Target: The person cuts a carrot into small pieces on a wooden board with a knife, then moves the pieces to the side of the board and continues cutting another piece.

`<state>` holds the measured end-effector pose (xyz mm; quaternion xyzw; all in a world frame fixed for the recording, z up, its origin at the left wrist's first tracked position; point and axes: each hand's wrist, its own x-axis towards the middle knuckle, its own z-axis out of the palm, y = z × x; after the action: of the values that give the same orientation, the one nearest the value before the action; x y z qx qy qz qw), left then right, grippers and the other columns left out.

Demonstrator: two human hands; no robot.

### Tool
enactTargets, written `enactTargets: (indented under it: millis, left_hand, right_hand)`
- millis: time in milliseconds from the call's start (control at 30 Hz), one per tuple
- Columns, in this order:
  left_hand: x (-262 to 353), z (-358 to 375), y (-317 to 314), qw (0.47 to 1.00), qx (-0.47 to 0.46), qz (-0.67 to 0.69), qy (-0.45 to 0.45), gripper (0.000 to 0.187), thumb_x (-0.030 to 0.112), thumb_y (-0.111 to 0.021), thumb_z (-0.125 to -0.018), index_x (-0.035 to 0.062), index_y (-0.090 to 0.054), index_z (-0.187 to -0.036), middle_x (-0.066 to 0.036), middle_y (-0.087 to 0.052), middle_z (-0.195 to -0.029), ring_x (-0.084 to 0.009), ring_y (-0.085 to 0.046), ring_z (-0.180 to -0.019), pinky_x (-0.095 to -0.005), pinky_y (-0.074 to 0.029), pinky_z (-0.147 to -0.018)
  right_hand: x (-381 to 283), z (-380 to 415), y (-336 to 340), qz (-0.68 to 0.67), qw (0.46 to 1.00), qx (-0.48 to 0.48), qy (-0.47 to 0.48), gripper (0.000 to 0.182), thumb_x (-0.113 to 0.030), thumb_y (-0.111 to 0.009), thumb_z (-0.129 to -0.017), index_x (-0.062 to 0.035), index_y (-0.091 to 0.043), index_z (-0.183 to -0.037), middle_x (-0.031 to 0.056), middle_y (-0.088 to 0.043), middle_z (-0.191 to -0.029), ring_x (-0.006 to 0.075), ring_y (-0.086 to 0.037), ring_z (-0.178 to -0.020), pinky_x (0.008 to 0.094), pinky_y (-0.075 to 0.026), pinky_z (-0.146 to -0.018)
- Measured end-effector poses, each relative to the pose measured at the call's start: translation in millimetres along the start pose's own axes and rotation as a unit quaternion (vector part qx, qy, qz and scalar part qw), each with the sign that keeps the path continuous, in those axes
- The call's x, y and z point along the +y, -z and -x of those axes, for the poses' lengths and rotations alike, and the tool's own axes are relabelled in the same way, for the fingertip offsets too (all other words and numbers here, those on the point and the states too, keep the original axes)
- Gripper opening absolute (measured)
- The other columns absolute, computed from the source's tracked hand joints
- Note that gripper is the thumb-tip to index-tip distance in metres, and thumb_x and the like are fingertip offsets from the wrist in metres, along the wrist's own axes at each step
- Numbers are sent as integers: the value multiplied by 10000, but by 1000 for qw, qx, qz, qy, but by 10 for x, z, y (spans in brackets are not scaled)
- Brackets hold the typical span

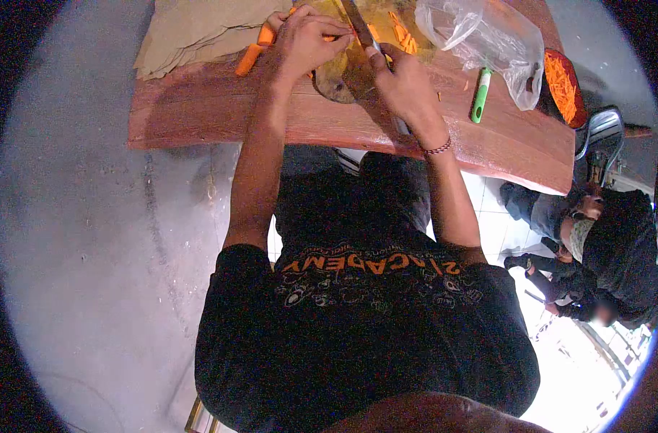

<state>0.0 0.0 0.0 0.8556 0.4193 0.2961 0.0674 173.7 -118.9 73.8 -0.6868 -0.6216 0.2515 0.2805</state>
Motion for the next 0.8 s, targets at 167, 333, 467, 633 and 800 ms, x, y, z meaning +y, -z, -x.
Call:
enactTargets:
  millis: [167,333,467,633,800]
  left_hand:
    - [-26,-5,25,998,8,-51,-24,200,405,-752,-814,228,-817,-878,88,-764,-985,-134,-633,-1006,-433,-352,-937]
    - [-113,21,-42,1000,10,-6,-26,197,410,-751,-813,237,-817,-880,89,-763,-974,-130,-631,-997,-422,-342,-940]
    - [-20,29,1,997,30,-61,-34,206,420,-757,-806,259,-815,-919,94,-763,-974,-119,-628,-982,-404,-325,-937]
    - [59,30,69,1000,17,3,-13,192,398,-769,-794,248,-812,-905,105,-760,-970,-139,-618,-978,-405,-332,-953]
    - [85,45,105,999,23,-31,-26,232,447,-774,-800,261,-815,-934,100,-762,-979,-129,-619,-969,-383,-352,-929]
  right_hand:
    - [-46,-13,-17,44,999,-1,-10,435,-367,-488,-997,25,-672,-1036,313,-674,-875,493,-663,-880,563,-530,-773]
    - [-45,-74,-59,43,999,-16,-13,479,-394,-507,-984,58,-665,-1011,325,-671,-883,498,-661,-883,562,-532,-789]
    - [-53,-192,-115,46,999,12,9,517,-405,-503,-980,88,-657,-979,342,-663,-891,494,-662,-899,562,-526,-798]
    - [79,-335,-105,33,999,23,8,489,-411,-508,-985,48,-663,-1049,329,-664,-890,491,-657,-898,537,-517,-790]
    - [-10,-129,58,14,999,25,-26,446,-373,-500,-981,34,-667,-1055,316,-675,-909,482,-660,-916,544,-524,-812]
